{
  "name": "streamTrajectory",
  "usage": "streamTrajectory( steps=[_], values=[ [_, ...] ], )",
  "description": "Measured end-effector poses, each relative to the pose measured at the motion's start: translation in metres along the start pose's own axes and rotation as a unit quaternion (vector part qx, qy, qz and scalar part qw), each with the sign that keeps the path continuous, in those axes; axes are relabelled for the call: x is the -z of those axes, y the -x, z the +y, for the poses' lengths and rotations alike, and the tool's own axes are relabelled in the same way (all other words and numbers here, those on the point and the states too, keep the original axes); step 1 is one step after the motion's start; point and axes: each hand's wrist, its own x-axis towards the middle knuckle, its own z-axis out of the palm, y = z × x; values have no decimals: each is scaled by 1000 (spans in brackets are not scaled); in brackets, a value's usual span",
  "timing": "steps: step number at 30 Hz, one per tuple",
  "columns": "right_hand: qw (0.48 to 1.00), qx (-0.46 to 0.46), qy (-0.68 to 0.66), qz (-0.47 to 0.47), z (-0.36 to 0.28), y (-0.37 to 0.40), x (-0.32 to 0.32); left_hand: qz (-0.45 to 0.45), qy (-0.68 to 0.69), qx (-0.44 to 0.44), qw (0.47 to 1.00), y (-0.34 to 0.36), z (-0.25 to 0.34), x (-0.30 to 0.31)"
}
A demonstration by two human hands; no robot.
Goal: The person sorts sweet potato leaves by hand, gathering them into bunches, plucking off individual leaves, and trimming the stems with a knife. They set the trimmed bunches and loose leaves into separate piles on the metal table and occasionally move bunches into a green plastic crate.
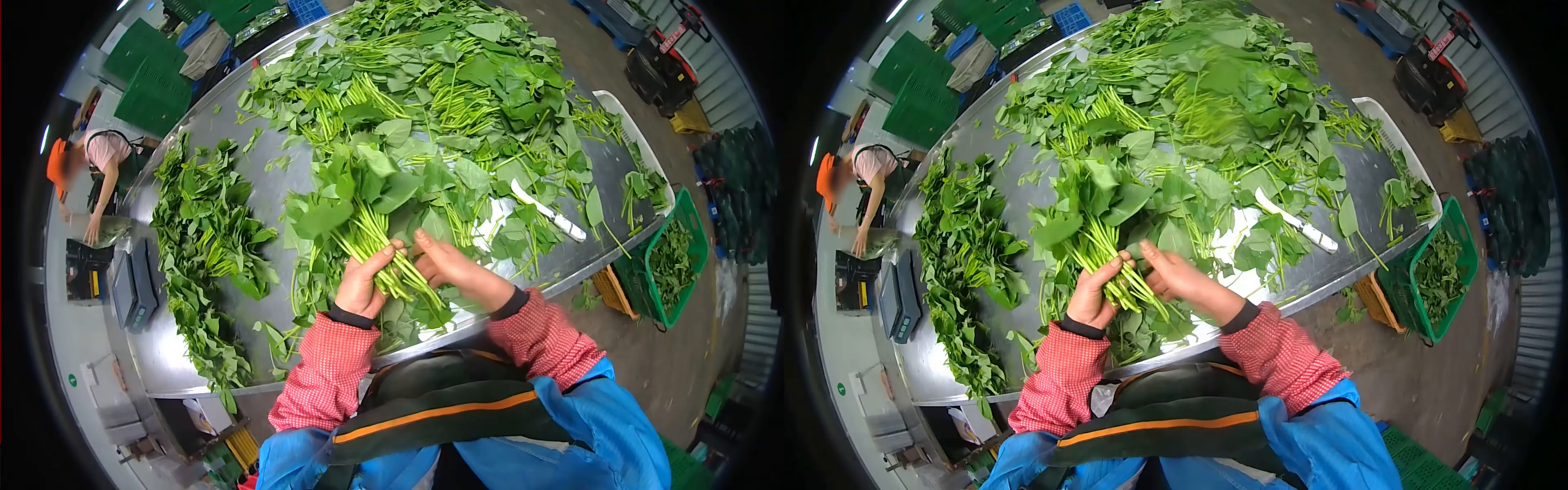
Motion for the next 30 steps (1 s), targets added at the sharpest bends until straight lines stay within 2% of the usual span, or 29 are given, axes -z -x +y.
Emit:
streamTrajectory(
  steps=[2, 4, 5, 6, 7, 8, 9, 11, 12, 14, 15, 18, 19, 21, 24, 25, 26, 28, 30],
  values=[
    [988, 104, -110, -13, 25, -23, -3, -6, 15, -1, 1000, 3, -2, -2],
    [977, 157, -134, 58, 18, -21, -7, -1, 18, -15, 1000, 4, -1, -2],
    [978, 153, -130, 55, 23, -26, 5, -7, 25, -37, 999, 3, 2, 5],
    [965, 217, 77, 125, 27, -23, 15, 3, 28, -68, 997, 5, 11, 7],
    [902, 269, 279, 189, 34, -17, 24, -2, 47, -78, 996, 5, 23, 15],
    [792, 306, 469, 243, 41, -9, 32, -7, 68, -88, 994, 5, 32, 23],
    [767, 291, 550, 153, 52, 2, 40, 10, 86, -98, 991, 6, 39, 27],
    [684, 250, 685, -31, 70, 20, 48, 29, 125, -98, 987, 8, 47, 35],
    [727, 216, 651, -13, 59, 28, 44, 55, 127, -92, 986, 9, 46, 38],
    [804, 145, 577, 20, 24, 46, 33, 27, 101, -46, 994, 9, 37, 47],
    [816, 215, 516, 148, 23, 36, 44, 39, 94, -29, 994, 8, 29, 51],
    [724, 202, 572, 328, 10, 11, 78, 84, 75, 61, 992, 6, 5, 50],
    [698, 227, 599, 319, 18, 5, 82, 33, 86, 91, 992, 3, -2, 55],
    [639, 277, 652, 299, 28, -7, 88, 53, 95, 87, 990, -3, -9, 57],
    [837, 185, 443, 262, -10, 13, 80, 63, 112, 94, 987, -1, -3, 64],
    [899, 293, 259, 198, -5, 7, 95, 67, 117, 101, 986, 1, -1, 66],
    [933, 323, 60, 147, -9, 10, 101, 86, 114, 97, 985, 4, 1, 65],
    [974, 187, 1, 131, -15, 25, 122, 89, 116, 87, 985, 9, 6, 56],
    [973, 147, 2, 176, -12, 30, 124, 71, 92, 61, 991, 9, 9, 46]
  ],
)
